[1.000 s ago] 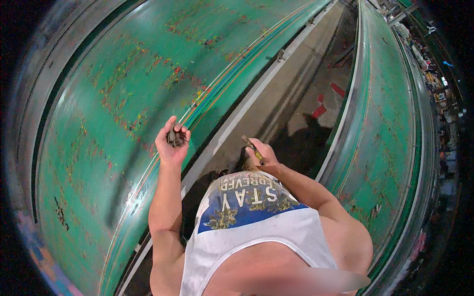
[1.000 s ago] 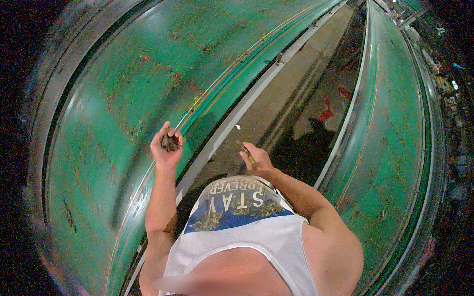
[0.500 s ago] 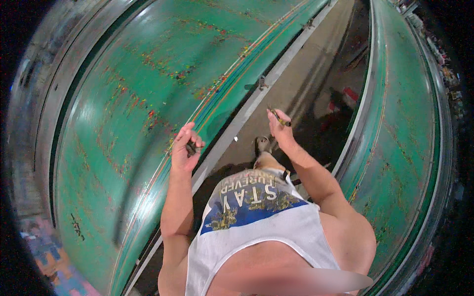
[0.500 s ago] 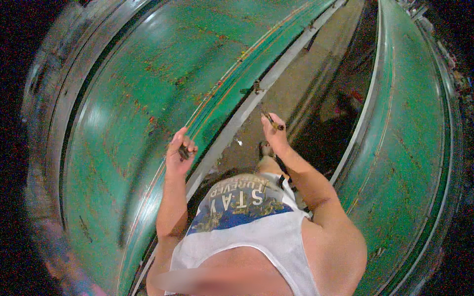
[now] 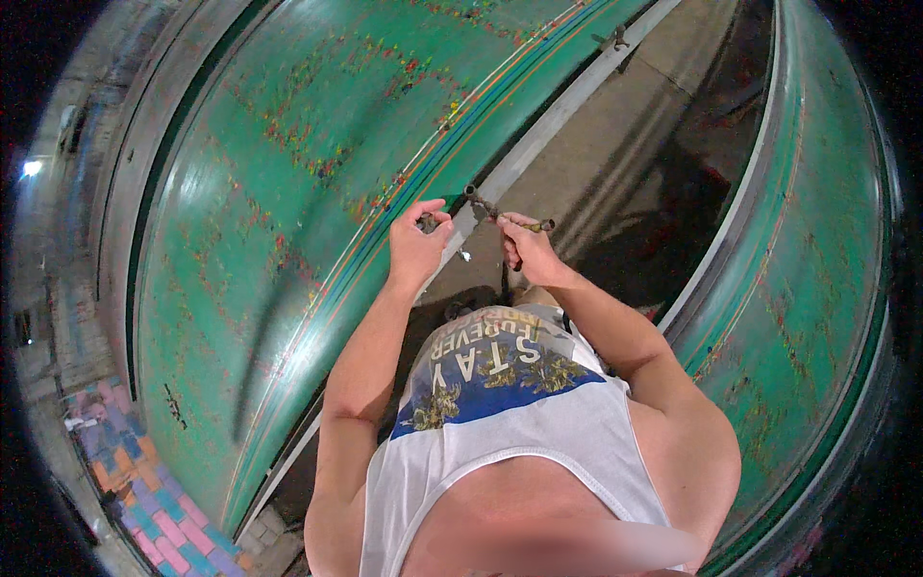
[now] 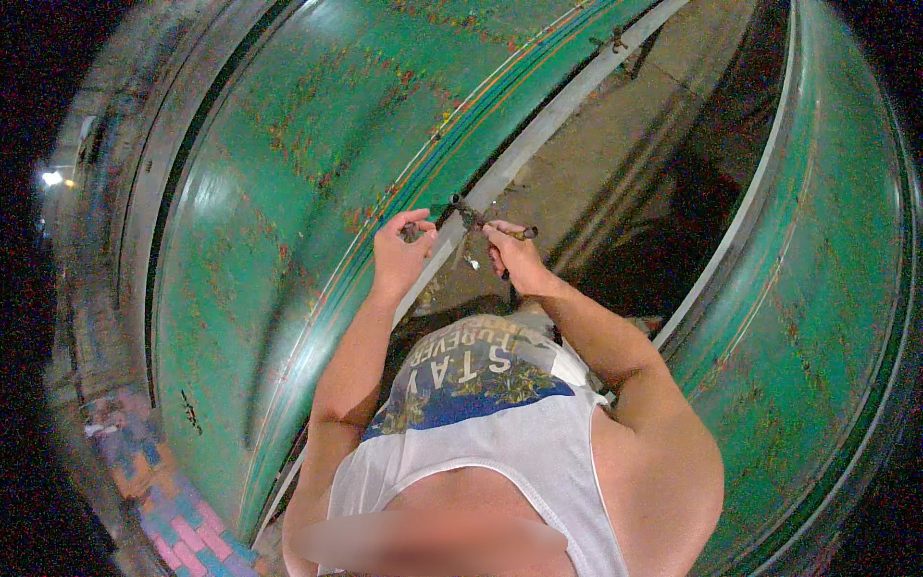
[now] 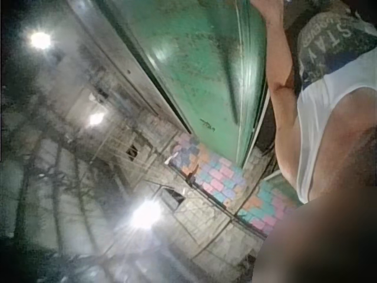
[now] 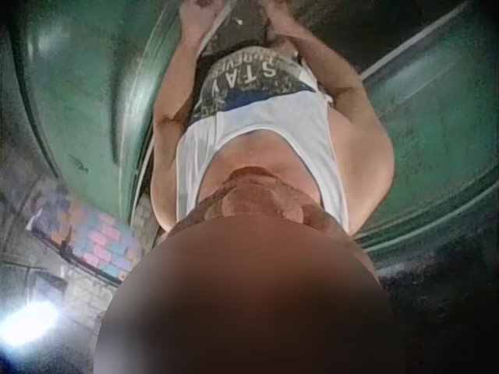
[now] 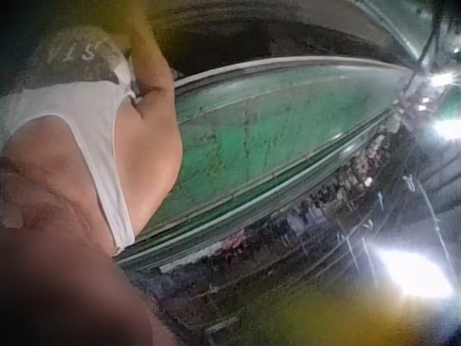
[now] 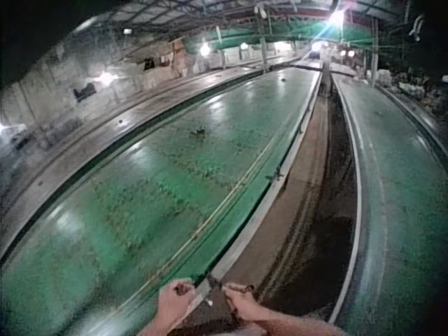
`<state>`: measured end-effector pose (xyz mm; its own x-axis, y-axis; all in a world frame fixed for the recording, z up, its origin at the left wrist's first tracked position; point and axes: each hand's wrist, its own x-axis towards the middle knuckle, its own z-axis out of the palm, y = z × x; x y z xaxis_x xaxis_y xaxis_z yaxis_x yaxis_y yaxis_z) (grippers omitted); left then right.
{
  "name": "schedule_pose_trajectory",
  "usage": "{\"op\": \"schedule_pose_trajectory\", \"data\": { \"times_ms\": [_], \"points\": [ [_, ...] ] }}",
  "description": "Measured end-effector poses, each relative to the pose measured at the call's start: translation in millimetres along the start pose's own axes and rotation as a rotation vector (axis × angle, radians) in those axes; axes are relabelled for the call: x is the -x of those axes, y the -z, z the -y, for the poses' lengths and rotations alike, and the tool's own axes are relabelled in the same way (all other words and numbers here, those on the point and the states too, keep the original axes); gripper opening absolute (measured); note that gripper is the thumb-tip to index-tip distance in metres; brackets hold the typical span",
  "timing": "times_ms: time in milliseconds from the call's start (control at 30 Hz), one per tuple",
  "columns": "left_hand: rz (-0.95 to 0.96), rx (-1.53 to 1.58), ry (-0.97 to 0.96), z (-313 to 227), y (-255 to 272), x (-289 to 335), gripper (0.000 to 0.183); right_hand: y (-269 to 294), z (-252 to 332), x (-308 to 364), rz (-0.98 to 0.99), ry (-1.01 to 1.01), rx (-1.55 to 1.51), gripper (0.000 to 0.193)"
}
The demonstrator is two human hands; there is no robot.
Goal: The person repeatedly picks up small metal pieces from a green conveyor belt and uses a screwdriver to manipulate them. The person moves along the belt, handling the pieces one at a time.
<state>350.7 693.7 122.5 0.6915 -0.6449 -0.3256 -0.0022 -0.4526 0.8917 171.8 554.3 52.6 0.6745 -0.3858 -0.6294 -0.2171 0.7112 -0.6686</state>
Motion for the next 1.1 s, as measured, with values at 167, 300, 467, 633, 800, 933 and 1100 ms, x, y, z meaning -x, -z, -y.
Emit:
{"op": "schedule_pose_trajectory", "data": {
  "times_ms": [167, 300, 467, 633, 800, 933, 1100],
  "points": [
    [-0.113, -0.341, -0.365, 2.7, -13.1, -30.7, 0.043, 10.7, 4.7, -12.0, 0.217, -0.257, -0.46, 0.028],
    [-0.03, -0.415, -0.351, 0.8, -25.9, -49.5, 0.043, 21.8, 2.3, -22.4, 0.28, -0.36, -0.516, 0.027],
    [0.034, -0.461, -0.288, 0.4, -32.2, -57.9, 0.038, 23.4, -14.4, -33.8, 0.18, 0.073, 0.023, 0.024],
    [0.049, -0.404, -0.308, 4.4, -30.6, -56.6, 0.038, 35.5, -8.7, -42.5, 0.054, 0.925, 1.005, 0.024],
    [0.057, -0.393, -0.363, 6.7, -29.2, -58.1, 0.038, 49.2, 25.7, -38.7, 0.118, 1.148, 1.825, 0.045],
    [0.049, -0.271, -0.385, 2.4, -30.3, -61.7, 0.037, 42.1, 39.9, -25.8, 0.143, 0.921, 1.866, 0.041],
    [0.023, 0.129, -0.401, -13.6, -26.2, -60.2, 0.037, 49.4, 27.6, 0.3, -0.052, 0.656, 1.547, 0.041]
  ]
}}
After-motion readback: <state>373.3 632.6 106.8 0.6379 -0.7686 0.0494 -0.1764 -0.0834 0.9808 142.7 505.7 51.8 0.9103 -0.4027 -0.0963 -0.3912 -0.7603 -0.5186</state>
